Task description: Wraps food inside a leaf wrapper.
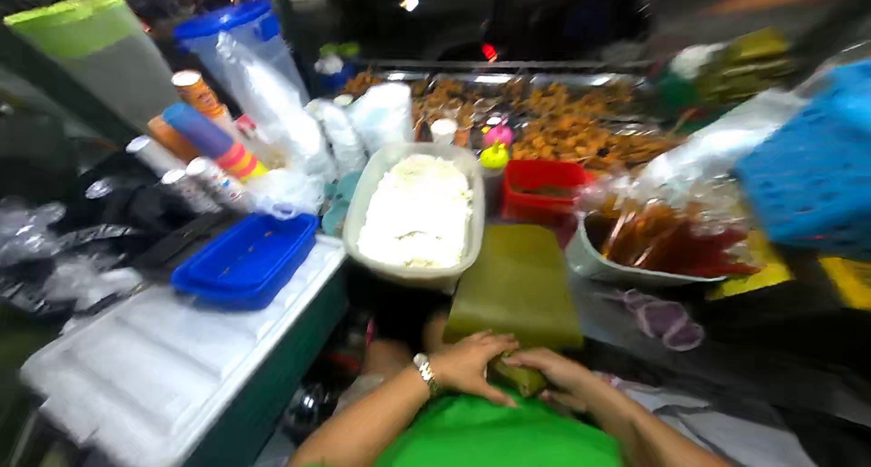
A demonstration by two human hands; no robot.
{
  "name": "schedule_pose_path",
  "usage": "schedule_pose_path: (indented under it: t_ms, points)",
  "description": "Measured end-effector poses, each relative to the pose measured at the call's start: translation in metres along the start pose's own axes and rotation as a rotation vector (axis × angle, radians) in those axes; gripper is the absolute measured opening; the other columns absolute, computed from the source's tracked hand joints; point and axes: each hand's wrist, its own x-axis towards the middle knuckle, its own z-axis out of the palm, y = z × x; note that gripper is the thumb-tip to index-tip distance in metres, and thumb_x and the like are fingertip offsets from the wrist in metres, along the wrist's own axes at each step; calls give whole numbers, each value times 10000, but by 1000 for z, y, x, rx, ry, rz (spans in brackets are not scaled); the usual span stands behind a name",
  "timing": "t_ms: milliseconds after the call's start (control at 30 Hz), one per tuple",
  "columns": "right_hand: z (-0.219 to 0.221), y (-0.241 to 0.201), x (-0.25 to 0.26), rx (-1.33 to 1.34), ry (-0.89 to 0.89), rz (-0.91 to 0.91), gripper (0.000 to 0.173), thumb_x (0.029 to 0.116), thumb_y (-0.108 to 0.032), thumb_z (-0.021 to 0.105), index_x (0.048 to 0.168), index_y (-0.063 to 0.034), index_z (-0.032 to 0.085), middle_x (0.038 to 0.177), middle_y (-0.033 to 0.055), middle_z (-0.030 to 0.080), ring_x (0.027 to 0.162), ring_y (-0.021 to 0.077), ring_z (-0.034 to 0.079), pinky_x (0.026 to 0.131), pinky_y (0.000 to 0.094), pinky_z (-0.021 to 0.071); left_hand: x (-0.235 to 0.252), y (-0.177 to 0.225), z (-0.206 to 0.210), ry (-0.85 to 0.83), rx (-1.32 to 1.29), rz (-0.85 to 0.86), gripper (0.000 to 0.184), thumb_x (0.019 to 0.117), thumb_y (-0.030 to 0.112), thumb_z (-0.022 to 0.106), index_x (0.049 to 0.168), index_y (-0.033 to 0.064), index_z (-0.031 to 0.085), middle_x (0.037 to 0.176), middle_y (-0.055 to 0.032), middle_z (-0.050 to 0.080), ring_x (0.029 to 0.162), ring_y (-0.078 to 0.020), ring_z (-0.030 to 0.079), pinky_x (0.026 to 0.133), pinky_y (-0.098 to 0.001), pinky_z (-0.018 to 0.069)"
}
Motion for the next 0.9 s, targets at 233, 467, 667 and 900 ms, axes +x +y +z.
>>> schedule_pose_path:
  t_ms: [233, 467, 667, 900]
  points:
    - [14, -31, 1, -100, -390, -187, 228, 950, -330, 538, 1041, -165, 665, 768, -76, 671, 576, -14, 563, 516, 138, 453, -39, -13, 9, 645, 232, -46, 641, 675, -133, 732, 1296, 13, 677, 1277, -298, 603, 1245, -456, 565, 1048, -512, 502]
    - [-28, -87, 32, -863, 306, -551, 320, 1052, -214, 601, 1256, 16, 687, 1132, 232, 709, 1006, 316, 683, 921, 537, 524, -114, -74, -13, 453, 368, -763, 542, 963, 3, 575, 1499, 54, 509, 1450, -197, 579, 1388, -369, 509, 1192, -523, 337]
    - [-52, -59, 103, -1118, 747, -549, 412, 1079, -285, 461, 1181, 68, 648, 1166, 321, 648, 1037, 490, 662, 871, 656, 505, -155, -147, -20, 511, 68, -1348, 572, 995, 169, 642, 1505, -2, 446, 1490, -235, 514, 1392, -367, 497, 1177, -506, 374]
    - [-50, -52, 104, -1198, 823, -584, 390, 1047, -257, 454, 1070, 81, 648, 1047, 303, 653, 891, 476, 669, 743, 621, 513, -168, -217, 1, 1013, -379, -1619, 599, 979, 259, 705, 1426, -79, 494, 1407, -285, 562, 1351, -378, 527, 1138, -490, 409]
